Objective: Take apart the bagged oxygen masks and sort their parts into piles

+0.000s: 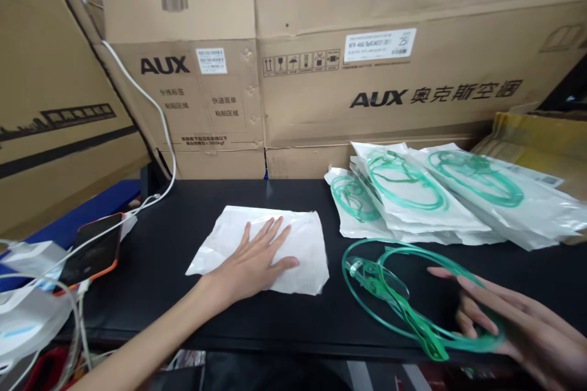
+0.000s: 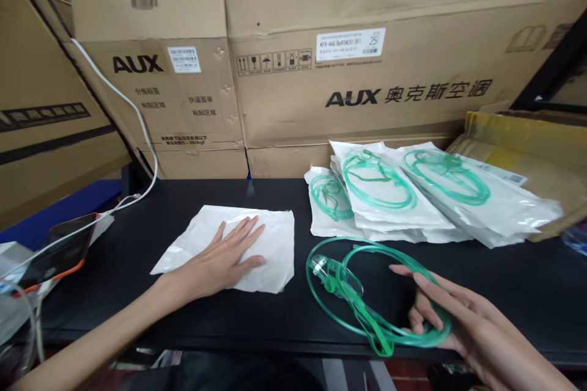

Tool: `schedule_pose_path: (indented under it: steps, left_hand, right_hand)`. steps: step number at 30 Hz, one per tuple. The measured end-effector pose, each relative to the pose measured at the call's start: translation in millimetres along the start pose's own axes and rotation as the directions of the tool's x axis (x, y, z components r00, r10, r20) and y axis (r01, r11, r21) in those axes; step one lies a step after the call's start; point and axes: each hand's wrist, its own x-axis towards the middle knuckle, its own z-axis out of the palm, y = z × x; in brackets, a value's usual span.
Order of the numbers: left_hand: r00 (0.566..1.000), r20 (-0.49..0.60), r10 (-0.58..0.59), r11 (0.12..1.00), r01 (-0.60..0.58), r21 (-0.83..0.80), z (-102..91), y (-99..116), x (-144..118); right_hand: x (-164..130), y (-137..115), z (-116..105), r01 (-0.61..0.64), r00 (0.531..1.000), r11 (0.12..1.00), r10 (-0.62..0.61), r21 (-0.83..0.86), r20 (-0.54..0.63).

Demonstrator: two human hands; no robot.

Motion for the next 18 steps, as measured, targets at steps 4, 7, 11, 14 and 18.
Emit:
schedule_pose_path:
  steps: [4, 7, 11, 14, 18]
  left_hand:
    - [1.000, -0.024, -0.019, 1.000, 0.018, -0.003, -2.6, -4, 11]
    - [1.000, -0.024, -0.008, 1.000, 0.008, 0.002, -3.5, 2, 25]
    - [1.000, -0.021, -0.021, 1.000, 0.021, 0.009, -4.4, 6, 58]
    - [0.999, -0.032, -0.018, 1.000, 0.019, 0.016, -9.5, 5, 89]
    - [0.999, -0.038, -0.013, 1.000, 0.013, 0.015, -18.3, 6, 132]
  right_hand:
    - [2, -1, -1, -0.021, 1.000, 1.000, 0.021, 0.004, -0.004]
    - [2, -1, 1, -0.006, 1.000, 1.000, 0.006, 0.008, -0.005]
    - [-1, 1, 2, 0.005, 1.000, 1.000, -0.005, -0.003, 0.013]
    - [-4, 1, 0, 0.014, 0.999, 1.000, -0.013, -0.020, 0.036]
    - [-8, -1, 5, 0.029, 0.999, 0.999, -0.028, -0.021, 0.043]
